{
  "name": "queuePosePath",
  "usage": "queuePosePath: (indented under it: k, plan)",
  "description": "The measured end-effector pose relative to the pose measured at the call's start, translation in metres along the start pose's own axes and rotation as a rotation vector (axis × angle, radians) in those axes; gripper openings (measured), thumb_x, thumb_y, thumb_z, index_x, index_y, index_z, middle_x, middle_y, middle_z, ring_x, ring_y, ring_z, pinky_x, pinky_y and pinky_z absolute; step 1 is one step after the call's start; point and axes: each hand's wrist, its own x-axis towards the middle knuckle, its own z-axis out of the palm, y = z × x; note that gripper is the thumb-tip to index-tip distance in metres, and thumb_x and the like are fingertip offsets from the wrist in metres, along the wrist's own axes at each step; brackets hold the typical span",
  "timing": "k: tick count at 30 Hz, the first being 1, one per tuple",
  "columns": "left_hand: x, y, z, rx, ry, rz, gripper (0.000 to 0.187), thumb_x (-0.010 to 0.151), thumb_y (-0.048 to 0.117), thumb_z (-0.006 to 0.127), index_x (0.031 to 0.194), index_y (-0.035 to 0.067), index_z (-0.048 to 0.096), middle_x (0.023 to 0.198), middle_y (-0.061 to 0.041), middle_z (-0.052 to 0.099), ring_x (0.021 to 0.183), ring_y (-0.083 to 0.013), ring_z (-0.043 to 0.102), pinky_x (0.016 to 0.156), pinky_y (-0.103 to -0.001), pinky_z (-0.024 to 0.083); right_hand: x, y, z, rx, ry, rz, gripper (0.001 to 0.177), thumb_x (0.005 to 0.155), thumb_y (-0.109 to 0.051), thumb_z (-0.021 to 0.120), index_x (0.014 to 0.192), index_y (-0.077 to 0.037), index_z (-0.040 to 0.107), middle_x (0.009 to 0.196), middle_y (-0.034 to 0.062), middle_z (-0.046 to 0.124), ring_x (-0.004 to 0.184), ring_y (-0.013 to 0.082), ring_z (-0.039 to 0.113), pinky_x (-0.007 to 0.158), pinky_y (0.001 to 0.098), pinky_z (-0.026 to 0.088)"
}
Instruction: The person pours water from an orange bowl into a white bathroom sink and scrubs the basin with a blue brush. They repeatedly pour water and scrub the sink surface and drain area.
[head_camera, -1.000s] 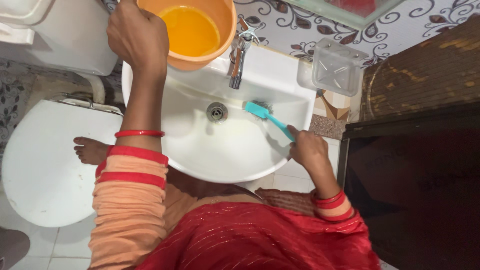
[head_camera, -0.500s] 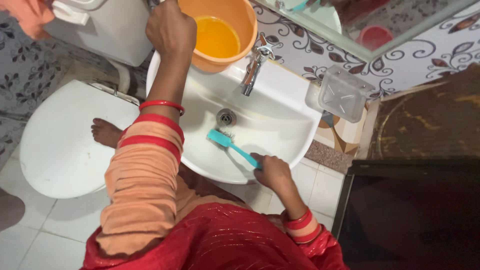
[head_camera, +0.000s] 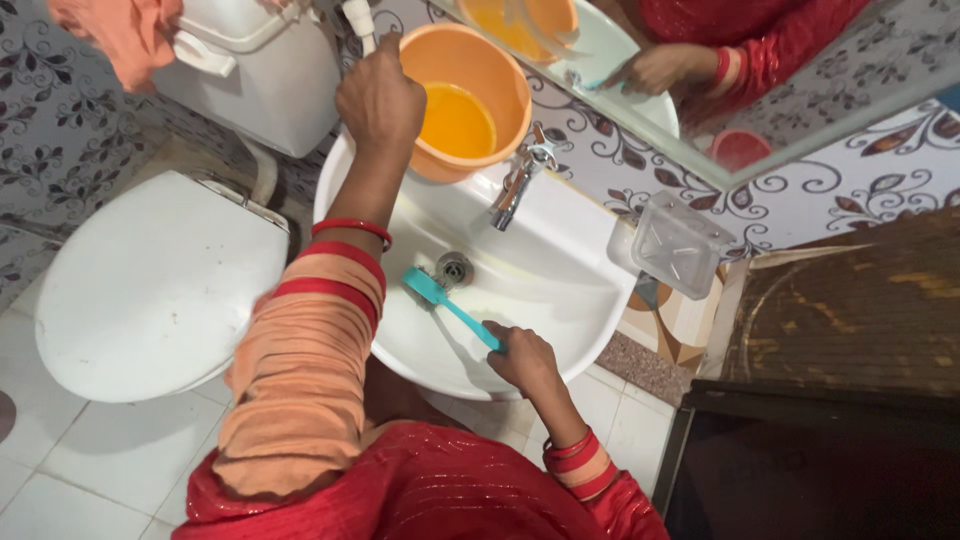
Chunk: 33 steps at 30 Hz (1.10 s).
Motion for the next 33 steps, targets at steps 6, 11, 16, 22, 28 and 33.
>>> queuePosePath:
  k: [6, 11, 16, 22, 28, 33]
  plan:
    - [-0.002, 0.002, -0.008, -0.031, -0.030, 0.006, 0.042, 0.081, 0.008, 0.066, 0.122, 0.013, 0.071, 0.089, -0.017, 0.075, 0.084, -0.0383, 0.073, 0.074, -0.050, 0.057, 0.013, -0.015, -0.002, -0.006, 0.066, -0.046, 0.057, 0.076, -0.015, 0.065, 0.133, -0.021, 0.067, 0.083, 0.0177, 0.074, 0.080, 0.0382, 0.071, 0.076, 0.0469, 0.057]
    - [-0.009, -0.005, -0.009, -0.175, -0.027, 0.075, 0.055, 0.078, 0.001, 0.064, 0.132, 0.016, 0.067, 0.096, -0.013, 0.076, 0.086, -0.0363, 0.072, 0.076, -0.049, 0.055, 0.001, -0.036, -0.002, 0.067, -0.035, 0.154, 0.061, 0.078, -0.014, 0.060, 0.137, -0.024, 0.065, 0.080, 0.0171, 0.074, 0.074, 0.0375, 0.074, 0.076, 0.0435, 0.059]
    - [-0.006, -0.008, -0.009, -0.276, 0.034, 0.140, 0.059, 0.081, -0.001, 0.060, 0.135, 0.022, 0.065, 0.111, -0.006, 0.076, 0.097, -0.0320, 0.073, 0.084, -0.045, 0.056, 0.017, -0.069, -0.001, 0.228, -0.029, 0.194, 0.059, 0.077, -0.017, 0.064, 0.136, -0.023, 0.065, 0.074, 0.0161, 0.072, 0.066, 0.0372, 0.073, 0.071, 0.0431, 0.059]
    - [-0.003, -0.014, -0.012, -0.384, -0.041, 0.198, 0.061, 0.083, -0.003, 0.056, 0.140, 0.016, 0.062, 0.121, -0.009, 0.073, 0.104, -0.0330, 0.071, 0.089, -0.044, 0.056, 0.053, -0.095, 0.010, 0.085, 0.254, 0.138, 0.055, 0.080, -0.017, 0.065, 0.135, -0.018, 0.067, 0.077, 0.0190, 0.072, 0.072, 0.0393, 0.069, 0.069, 0.0484, 0.056]
    - [-0.001, -0.021, -0.018, -0.481, -0.132, 0.234, 0.060, 0.090, -0.001, 0.057, 0.148, 0.015, 0.057, 0.131, -0.010, 0.071, 0.116, -0.0329, 0.071, 0.096, -0.042, 0.056, 0.019, -0.111, 0.011, 0.168, 0.034, 0.196, 0.059, 0.076, -0.017, 0.065, 0.134, -0.023, 0.066, 0.078, 0.0180, 0.073, 0.071, 0.0378, 0.071, 0.069, 0.0473, 0.057]
    - [0.008, -0.027, -0.025, -0.384, -0.242, 0.391, 0.080, 0.088, 0.026, 0.084, 0.155, 0.009, 0.043, 0.138, -0.023, 0.062, 0.118, -0.0413, 0.067, 0.097, -0.044, 0.055, 0.049, -0.117, 0.016, 0.086, 0.192, 0.262, 0.054, 0.080, -0.024, 0.069, 0.134, -0.019, 0.065, 0.080, 0.0201, 0.072, 0.075, 0.0408, 0.070, 0.069, 0.0500, 0.056]
